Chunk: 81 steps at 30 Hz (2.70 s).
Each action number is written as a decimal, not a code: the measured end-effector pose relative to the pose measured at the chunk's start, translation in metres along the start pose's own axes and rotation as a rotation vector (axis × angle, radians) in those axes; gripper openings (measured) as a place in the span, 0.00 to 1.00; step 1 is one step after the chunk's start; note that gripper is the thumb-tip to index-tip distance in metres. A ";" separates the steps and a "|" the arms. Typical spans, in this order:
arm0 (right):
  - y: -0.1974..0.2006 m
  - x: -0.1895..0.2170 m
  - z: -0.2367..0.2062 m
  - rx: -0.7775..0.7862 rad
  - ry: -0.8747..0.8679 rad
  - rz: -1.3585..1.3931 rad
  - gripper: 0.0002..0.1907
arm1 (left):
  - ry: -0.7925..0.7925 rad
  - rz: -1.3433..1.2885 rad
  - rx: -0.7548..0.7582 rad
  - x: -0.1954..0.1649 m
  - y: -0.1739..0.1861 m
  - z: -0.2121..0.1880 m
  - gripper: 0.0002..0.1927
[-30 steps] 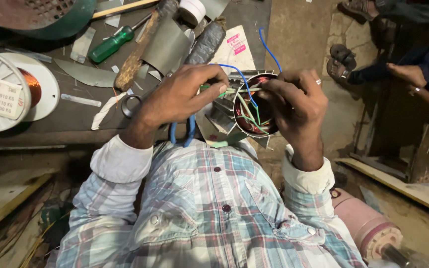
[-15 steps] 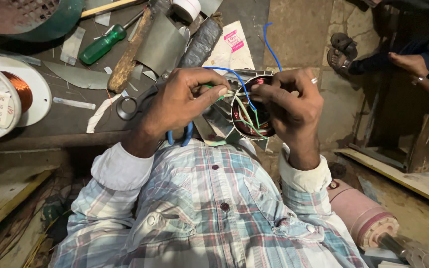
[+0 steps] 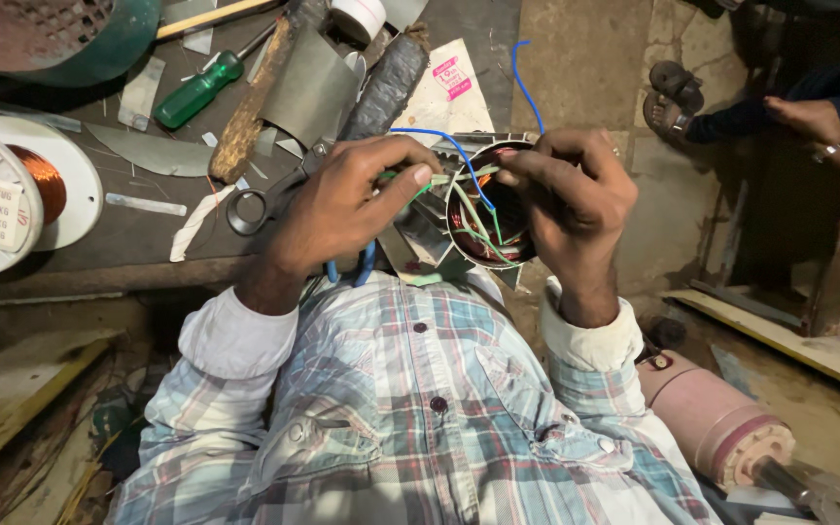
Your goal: The person works on a small electrical motor stator, stripping and arranging colored wires with pliers and scissors. They connect and adjust the wires within the stator slots while other people stand nearby.
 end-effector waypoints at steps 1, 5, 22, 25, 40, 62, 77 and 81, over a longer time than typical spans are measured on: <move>0.002 0.002 0.000 0.013 0.020 -0.026 0.14 | -0.041 0.120 -0.037 -0.011 0.004 0.000 0.11; 0.016 -0.004 -0.004 0.010 -0.025 0.060 0.11 | -0.124 0.546 -0.209 -0.065 0.016 -0.014 0.07; 0.032 -0.014 -0.046 -0.118 -0.239 -0.083 0.06 | -0.223 0.645 -0.062 -0.070 -0.042 0.031 0.10; 0.027 -0.014 -0.048 -0.133 -0.236 -0.048 0.07 | -0.193 0.574 -0.077 -0.055 -0.044 0.031 0.11; 0.033 -0.037 -0.074 -0.205 -0.315 0.101 0.07 | -0.326 0.503 -0.052 -0.050 -0.038 0.030 0.15; 0.025 -0.068 -0.048 -0.002 -0.221 0.307 0.05 | -0.156 0.441 -0.034 -0.050 -0.046 0.053 0.16; 0.033 -0.090 -0.030 0.231 -0.042 0.432 0.04 | -0.190 0.698 -0.070 -0.064 -0.081 0.054 0.25; 0.028 -0.096 -0.032 0.261 -0.154 0.479 0.06 | -0.233 0.602 -0.091 -0.064 -0.076 0.055 0.21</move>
Point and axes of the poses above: each hand's wrist, its own z-axis towards the middle knuckle, its own y-axis out of the back of the hand, x = y × z, the point moved 8 cm from there along z, towards the middle knuckle, and after that the axes turned 5 degrees about x, right-handed, at the moved point
